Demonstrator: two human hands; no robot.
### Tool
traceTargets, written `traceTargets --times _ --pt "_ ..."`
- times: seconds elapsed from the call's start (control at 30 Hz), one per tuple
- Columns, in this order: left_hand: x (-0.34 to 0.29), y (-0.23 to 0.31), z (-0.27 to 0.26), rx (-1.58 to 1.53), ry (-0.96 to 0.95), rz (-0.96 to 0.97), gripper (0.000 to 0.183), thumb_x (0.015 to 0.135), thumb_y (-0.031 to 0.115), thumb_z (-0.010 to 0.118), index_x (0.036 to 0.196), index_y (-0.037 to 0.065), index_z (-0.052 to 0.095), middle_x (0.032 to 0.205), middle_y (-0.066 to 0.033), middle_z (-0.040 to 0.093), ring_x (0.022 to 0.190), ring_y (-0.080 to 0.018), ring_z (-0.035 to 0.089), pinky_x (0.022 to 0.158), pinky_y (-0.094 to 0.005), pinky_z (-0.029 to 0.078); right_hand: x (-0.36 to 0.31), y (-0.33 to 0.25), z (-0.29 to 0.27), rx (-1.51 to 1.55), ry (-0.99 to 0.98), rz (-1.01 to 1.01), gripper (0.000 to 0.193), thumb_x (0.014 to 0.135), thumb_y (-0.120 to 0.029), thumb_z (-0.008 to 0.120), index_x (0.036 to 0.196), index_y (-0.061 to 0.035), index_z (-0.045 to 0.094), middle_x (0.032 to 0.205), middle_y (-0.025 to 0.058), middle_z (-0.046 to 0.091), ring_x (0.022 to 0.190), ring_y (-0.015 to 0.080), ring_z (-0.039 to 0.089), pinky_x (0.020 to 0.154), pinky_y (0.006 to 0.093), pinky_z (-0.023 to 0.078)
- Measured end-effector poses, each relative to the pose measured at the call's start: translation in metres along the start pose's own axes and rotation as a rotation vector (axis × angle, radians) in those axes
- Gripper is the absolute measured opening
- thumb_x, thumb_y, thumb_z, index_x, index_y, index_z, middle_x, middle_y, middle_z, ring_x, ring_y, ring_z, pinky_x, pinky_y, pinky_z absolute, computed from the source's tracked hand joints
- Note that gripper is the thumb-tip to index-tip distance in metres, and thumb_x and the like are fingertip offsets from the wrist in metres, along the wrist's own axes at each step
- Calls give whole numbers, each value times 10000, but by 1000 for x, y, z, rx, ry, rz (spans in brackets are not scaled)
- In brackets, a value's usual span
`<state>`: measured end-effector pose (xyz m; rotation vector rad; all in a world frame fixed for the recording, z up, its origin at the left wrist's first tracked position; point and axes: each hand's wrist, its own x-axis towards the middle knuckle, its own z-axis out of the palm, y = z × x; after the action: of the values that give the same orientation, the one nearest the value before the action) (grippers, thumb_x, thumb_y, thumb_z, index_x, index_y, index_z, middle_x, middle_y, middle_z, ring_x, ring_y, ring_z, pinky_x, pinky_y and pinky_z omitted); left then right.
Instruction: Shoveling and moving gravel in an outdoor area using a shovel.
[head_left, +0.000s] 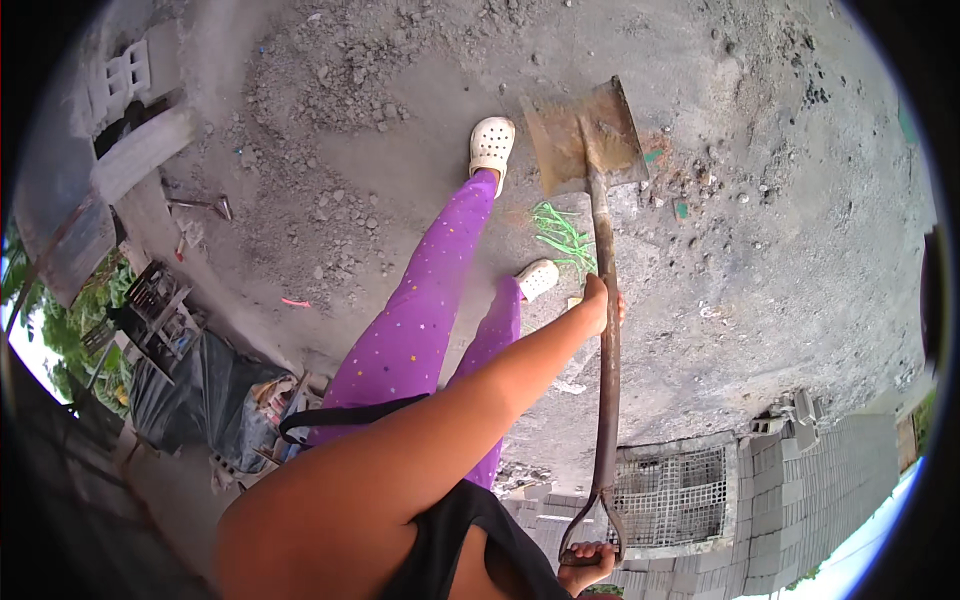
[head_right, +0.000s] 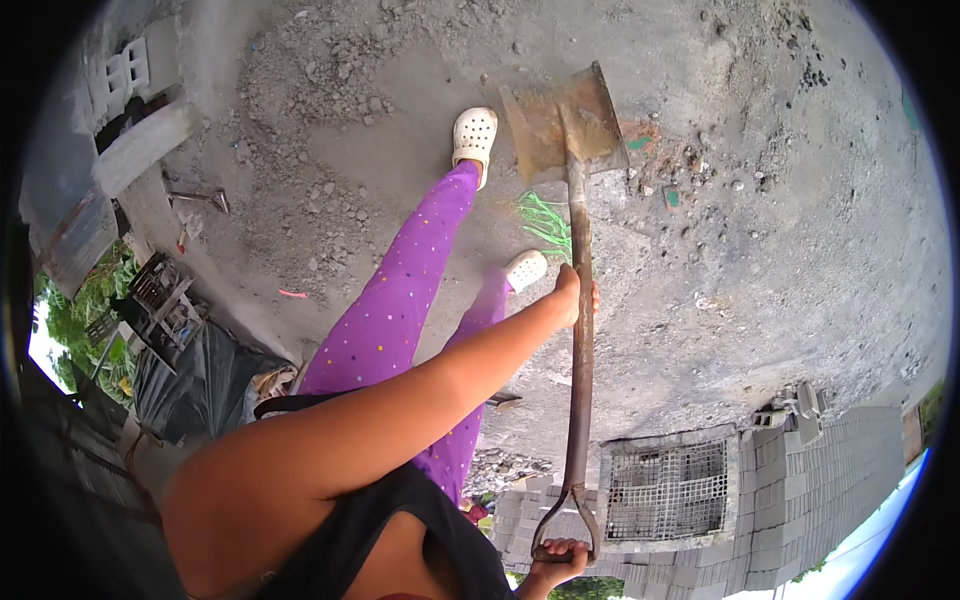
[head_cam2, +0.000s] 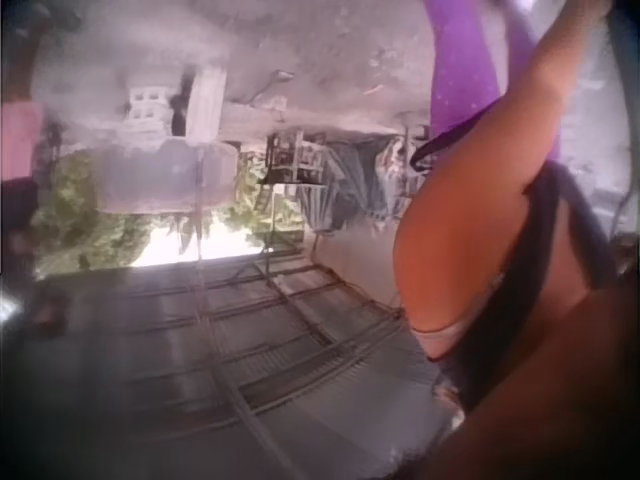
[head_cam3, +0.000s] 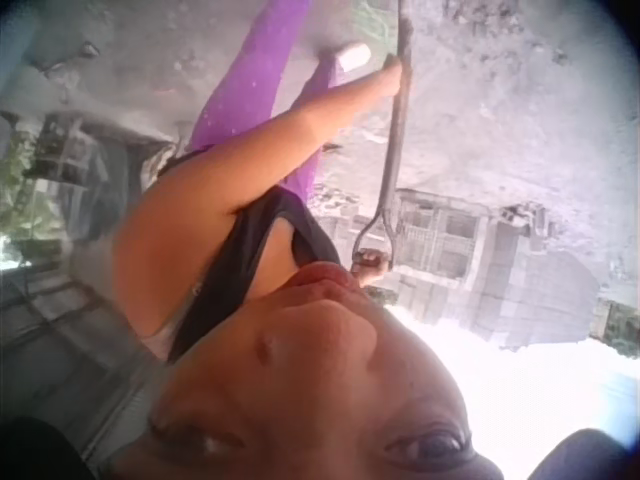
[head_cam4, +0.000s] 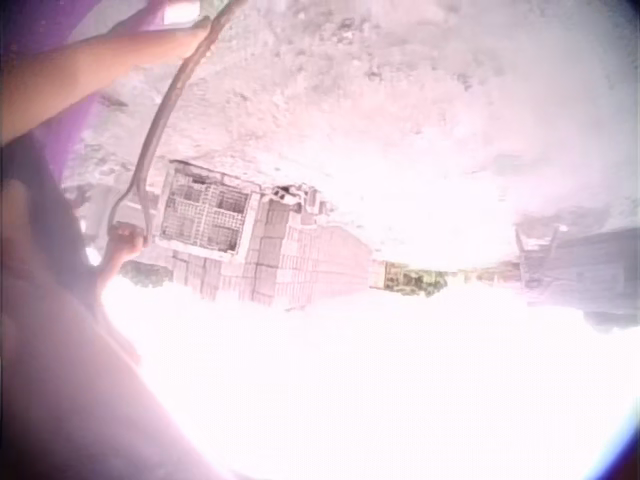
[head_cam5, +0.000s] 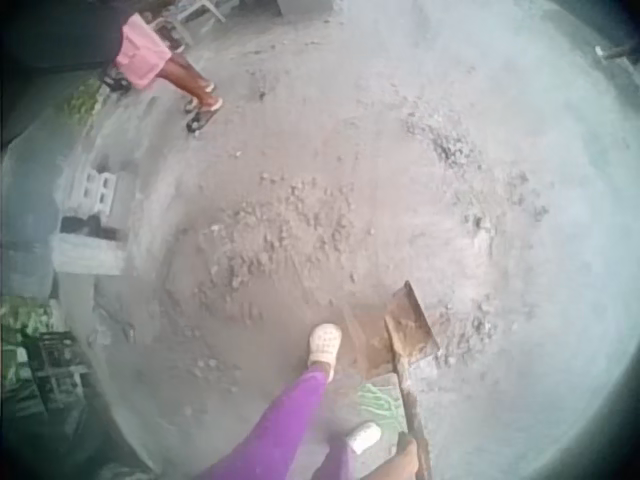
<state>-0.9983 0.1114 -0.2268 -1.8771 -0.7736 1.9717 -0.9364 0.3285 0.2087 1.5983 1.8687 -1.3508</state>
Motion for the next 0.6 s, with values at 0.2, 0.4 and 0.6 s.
traceTargets --times 0.2,0.4,0.6 --pt "-1 99 18 -63 96 100 597 842 572 114 609 101 397 478 -53 412 394 -215 390 449 -385 368 46 -9 102 -124 -23 -36 139 762 -211 528 665 -141 459 490 9 429 401 145 400 417 307 417" --pt "-75 331 95 -2 76 354 406 849 353 191 636 77 401 515 -76 418 452 -222 429 513 -381 396 79 31 305 -95 -241 93 229 803 -234 503 615 -129 425 489 3 377 424 149 376 465 305 390" --pt "-122 410 102 -65 -114 529 390 857 334 202 664 67 412 539 -86 428 465 -229 435 518 -391 404 74 42 394 -109 -399 -58 211 803 -205 518 635 -114 428 506 13 396 446 147 408 491 312 395"
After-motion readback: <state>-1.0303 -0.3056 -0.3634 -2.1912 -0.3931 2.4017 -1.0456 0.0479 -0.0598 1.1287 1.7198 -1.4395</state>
